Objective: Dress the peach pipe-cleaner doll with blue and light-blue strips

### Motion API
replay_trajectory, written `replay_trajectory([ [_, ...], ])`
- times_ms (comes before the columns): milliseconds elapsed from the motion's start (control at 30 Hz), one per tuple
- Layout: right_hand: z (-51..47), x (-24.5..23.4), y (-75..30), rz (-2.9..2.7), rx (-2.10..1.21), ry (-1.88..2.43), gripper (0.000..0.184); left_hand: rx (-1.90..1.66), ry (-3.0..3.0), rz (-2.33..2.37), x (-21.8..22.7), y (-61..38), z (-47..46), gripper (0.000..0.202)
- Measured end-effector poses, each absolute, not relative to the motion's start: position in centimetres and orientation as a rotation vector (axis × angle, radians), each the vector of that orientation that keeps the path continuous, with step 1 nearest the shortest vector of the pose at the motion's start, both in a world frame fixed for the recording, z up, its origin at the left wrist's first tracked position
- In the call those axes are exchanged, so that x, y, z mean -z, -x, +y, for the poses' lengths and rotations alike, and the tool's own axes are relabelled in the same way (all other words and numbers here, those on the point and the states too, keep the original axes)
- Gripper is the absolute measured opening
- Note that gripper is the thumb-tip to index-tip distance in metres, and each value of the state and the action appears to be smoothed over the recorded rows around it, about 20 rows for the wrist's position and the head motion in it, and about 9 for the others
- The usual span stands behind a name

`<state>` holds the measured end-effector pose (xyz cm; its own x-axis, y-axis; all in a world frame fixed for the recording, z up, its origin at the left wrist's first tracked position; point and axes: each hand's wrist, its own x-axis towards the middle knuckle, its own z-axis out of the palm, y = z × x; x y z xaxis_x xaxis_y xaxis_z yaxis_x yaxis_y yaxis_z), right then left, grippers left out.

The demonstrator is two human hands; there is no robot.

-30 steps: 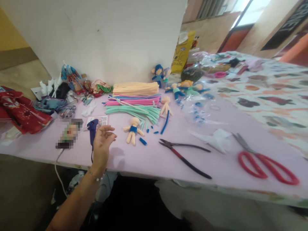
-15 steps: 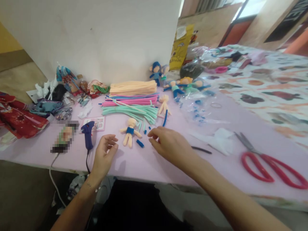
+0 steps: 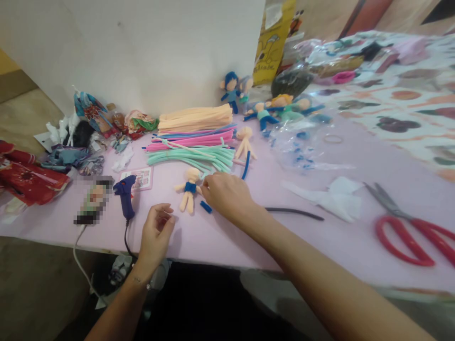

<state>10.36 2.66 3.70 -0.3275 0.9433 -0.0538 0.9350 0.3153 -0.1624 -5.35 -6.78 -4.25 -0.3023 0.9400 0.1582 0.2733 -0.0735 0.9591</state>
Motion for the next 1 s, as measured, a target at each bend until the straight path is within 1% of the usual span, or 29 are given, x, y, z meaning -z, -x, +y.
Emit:
replay_trajectory([
  [367, 4.7, -2.0, -9.2, -2.411, -0.462, 1.782, 0.02, -1.486, -1.318, 1.563, 4.5, 5.5, -6.9, 0.021],
  [700, 5.1, -2.0, -9.0, -2.196, -0.801, 1.567, 0.015, -1.592, -1.211, 1.543, 4.3, 5.7, -6.8, 0.017],
  [867, 3.3, -2.9, -9.3, -2.12, -0.984, 1.432, 0.016, -1.777, -0.983, 1.463, 4.3, 6.3, -6.6, 0.021],
  [933, 2.1, -3.1, -9.6, -2.104, -1.05, 1.371, 0.018, -1.762, -0.9, 1.396, 3.9, 6.5, -6.6, 0.022],
  [1000, 0.9, -3.3, -10.0, -2.089, -1.096, 1.319, 0.019, -1.653, -0.854, 1.31, 3.3, 6.7, -6.8, 0.023],
])
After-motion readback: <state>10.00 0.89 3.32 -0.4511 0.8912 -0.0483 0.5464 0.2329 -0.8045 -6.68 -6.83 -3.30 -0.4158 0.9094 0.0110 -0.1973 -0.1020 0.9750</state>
